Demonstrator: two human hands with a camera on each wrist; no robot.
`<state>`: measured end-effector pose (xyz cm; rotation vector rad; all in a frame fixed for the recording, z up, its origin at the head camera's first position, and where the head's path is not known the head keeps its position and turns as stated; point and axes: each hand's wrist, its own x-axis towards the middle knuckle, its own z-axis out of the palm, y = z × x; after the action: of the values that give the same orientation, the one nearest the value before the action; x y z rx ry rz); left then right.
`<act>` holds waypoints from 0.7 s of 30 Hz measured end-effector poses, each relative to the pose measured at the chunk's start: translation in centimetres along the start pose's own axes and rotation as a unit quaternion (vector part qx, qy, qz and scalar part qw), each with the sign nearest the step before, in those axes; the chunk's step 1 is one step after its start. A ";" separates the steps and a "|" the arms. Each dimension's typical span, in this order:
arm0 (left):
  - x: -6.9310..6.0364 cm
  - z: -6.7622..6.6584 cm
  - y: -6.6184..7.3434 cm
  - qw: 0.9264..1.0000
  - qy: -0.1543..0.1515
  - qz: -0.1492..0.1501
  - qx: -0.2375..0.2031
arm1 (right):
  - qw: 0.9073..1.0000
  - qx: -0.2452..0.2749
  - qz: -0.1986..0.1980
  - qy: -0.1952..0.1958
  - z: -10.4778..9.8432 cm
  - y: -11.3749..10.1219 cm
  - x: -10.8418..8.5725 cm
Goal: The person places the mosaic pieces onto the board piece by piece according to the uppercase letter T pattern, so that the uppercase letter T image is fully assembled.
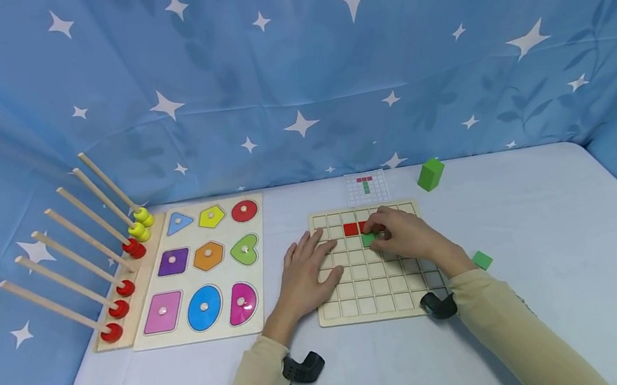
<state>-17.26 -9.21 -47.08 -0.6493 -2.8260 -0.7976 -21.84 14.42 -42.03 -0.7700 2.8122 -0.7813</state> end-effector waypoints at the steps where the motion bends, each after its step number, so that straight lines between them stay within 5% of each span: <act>1: 0.0 0.0 0.0 1.000 0.000 0.001 -0.001 | 1.000 0.002 0.002 -0.001 0.0 0.0 0.0; 21: 0.1 0.0 0.0 1.000 0.005 0.005 0.004 | 0.998 0.057 0.015 0.019 -1.1 0.7 -2.8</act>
<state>-17.33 -9.22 -47.06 -0.6569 -2.8122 -0.7858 -20.02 16.84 -41.53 -0.7016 2.7756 -0.9523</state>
